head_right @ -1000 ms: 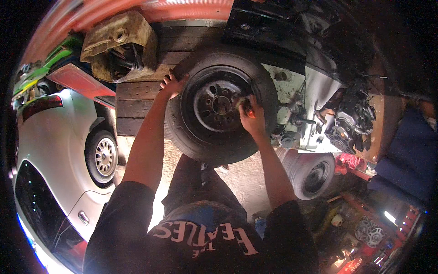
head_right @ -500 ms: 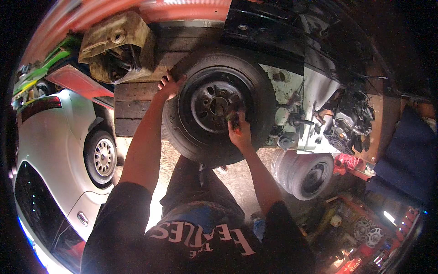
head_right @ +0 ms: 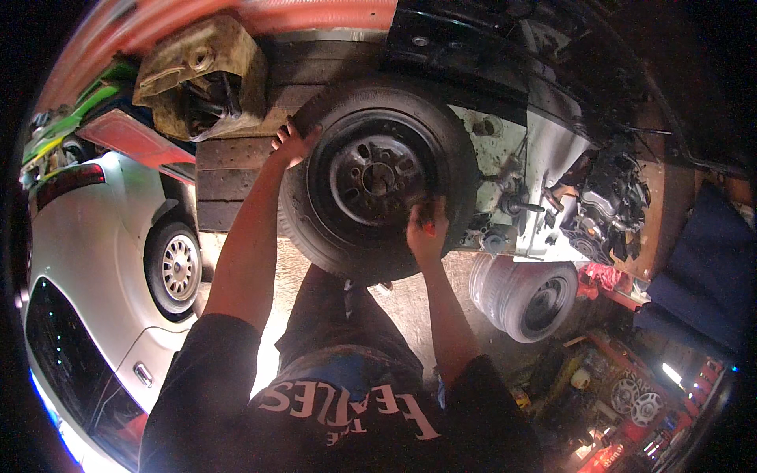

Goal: The person retrieves a tire from a cluttered garage and uses a wire brush to scrub the rim and sidewall. The person repeatedly rotates the tire and scrubs different sections of the wheel surface.

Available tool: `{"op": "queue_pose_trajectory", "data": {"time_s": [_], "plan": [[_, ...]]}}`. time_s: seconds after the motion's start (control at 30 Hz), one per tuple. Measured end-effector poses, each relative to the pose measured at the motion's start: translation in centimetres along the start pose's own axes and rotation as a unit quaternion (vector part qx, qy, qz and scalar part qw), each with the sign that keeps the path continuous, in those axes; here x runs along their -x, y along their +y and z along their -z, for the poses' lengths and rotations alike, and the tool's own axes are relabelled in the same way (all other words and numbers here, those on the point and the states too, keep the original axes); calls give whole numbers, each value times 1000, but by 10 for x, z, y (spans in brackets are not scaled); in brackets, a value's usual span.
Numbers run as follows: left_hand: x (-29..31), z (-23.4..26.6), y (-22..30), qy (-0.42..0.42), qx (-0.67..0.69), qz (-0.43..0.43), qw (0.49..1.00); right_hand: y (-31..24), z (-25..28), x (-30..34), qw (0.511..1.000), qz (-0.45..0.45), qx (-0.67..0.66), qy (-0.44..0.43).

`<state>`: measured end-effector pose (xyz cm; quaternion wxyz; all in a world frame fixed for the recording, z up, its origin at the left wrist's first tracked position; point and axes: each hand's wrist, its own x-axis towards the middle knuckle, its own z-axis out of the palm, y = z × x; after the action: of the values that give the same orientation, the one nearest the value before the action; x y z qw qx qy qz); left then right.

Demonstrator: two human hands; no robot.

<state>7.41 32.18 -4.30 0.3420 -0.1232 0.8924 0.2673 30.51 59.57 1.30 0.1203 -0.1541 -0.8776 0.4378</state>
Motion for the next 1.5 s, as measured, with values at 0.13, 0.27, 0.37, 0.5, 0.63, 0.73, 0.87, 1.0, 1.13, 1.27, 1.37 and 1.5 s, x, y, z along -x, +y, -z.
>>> {"op": "queue_pose_trajectory", "data": {"time_s": [0.13, 0.27, 0.37, 0.5, 0.63, 0.73, 0.87, 1.0, 1.13, 1.27, 1.37, 1.5], "plan": [[-34, -6, -25, 5, -46, -28, 999, -5, 0, -6, 987, 68, 112, -90], [-1, 3, -2, -4, -2, -7, 1000, -2, 30, -39, 981, 183, 54, -27], [1, 1, -1, 5, 10, 7, 1000, 3, 10, -40, 997, 55, 52, 18], [-7, -2, 0, 5, 3, -3, 1000, 21, -10, -5, 983, 165, -5, -78], [-11, -3, -11, 20, -6, 2, 1000, 6, 3, -19, 999, -14, 43, 11], [-3, -2, -2, 11, 6, 13, 1000, 11, -13, -5, 986, 120, 109, -39], [1, 3, 3, 13, 11, 9, 1000, 29, 13, -26, 989, 83, 101, -67], [-12, -4, -5, 15, -15, -4, 1000, 23, 5, -24, 994, 60, 95, -2], [-33, -11, -20, 15, -40, -9, 999, 4, -8, -15, 990, 79, -80, -86], [-23, -17, -3, 2, -18, -19, 1000, 32, -1, -24, 998, -14, 53, -8], [-53, -18, -43, 27, -71, -13, 997, 9, -29, -25, 1000, -8, -20, -1], [-20, -14, -1, -4, -19, -10, 1000, 10, -18, -24, 999, 17, -42, -25]]}}
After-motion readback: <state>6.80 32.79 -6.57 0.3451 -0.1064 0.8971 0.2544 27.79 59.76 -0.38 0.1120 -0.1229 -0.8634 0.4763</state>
